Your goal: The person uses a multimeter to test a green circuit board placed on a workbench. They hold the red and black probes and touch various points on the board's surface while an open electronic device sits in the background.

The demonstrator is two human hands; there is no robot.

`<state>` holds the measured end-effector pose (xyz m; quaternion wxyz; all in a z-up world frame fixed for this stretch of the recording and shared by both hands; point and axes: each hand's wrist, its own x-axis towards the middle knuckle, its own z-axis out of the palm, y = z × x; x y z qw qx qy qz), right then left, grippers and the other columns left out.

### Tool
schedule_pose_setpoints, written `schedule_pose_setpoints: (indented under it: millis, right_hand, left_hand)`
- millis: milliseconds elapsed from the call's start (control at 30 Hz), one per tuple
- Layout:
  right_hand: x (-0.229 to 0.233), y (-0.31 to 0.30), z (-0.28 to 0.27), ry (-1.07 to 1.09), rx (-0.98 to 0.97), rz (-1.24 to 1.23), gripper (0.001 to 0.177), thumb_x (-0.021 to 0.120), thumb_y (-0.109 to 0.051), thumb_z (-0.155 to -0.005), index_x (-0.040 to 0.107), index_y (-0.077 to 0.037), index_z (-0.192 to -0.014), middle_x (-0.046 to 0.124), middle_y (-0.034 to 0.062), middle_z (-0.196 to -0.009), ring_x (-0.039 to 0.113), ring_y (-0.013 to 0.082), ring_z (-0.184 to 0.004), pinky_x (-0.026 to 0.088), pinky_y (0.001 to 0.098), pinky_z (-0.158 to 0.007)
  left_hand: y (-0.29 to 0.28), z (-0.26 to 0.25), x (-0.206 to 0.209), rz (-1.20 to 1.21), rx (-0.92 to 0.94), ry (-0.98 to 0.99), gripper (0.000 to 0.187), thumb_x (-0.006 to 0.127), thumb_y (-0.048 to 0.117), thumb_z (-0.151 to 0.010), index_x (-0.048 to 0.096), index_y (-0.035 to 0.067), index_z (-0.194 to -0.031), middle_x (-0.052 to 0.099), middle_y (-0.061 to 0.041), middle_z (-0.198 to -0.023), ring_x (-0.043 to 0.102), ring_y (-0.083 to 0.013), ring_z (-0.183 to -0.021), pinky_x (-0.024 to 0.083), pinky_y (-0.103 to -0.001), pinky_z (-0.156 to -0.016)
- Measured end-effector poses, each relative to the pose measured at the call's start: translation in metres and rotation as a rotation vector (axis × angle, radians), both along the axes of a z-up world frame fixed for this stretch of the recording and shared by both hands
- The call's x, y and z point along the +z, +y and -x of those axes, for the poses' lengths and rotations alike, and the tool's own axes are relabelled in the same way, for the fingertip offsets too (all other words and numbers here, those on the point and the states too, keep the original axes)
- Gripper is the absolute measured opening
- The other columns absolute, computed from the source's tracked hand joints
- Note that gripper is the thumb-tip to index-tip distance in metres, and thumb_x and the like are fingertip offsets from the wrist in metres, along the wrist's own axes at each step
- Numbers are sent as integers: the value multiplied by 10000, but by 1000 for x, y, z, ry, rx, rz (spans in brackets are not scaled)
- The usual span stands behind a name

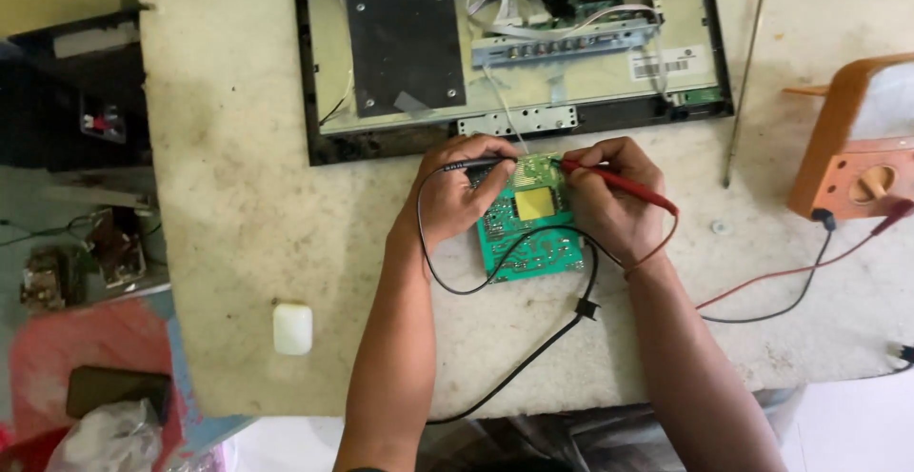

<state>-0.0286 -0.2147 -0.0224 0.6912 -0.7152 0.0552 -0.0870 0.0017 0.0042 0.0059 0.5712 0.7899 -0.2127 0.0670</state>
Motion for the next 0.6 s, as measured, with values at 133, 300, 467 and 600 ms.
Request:
schedule_pose_setpoints:
  millis: [133, 300, 467, 600]
  right_hand:
    - [1, -1, 1, -4, 7, -6, 96, 652, 39, -866, 606, -13, -933, 734, 226, -956, 726, 238, -803, 578, 295, -684]
    - [0, -3, -1, -12, 21, -8, 80, 645, 35, -880, 597, 11, -938, 720, 250, -959, 730, 259, -850, 605, 343, -727]
    - [1, -4, -1, -14, 32, 10, 80, 645, 33, -881, 593, 13, -938, 720, 251, -962, 729, 261, -850, 615, 352, -739]
    - [3, -2, 1, -20, 34, 15, 84, 652, 34, -887, 588, 24, -940, 714, 257, -957, 722, 267, -858, 617, 374, -746]
  left_hand:
    - [11, 1, -5, 26, 45, 48, 115, 728, 108, -910, 742, 101, -1024, 770, -111, -916, 750, -280, -937, 562, -396, -893]
    - [12, 2, -3, -5, 40, 18, 116, 717, 66, -869, 735, 88, -981, 752, -125, -829, 743, -318, -847, 576, -406, -829]
    - [13, 2, -6, 17, 45, 43, 115, 718, 68, -840, 734, 93, -951, 730, -115, -783, 732, -280, -806, 572, -385, -803]
    - [13, 3, -4, 27, 45, 28, 106, 711, 51, -821, 732, 75, -922, 710, -137, -753, 714, -291, -769, 565, -389, -768]
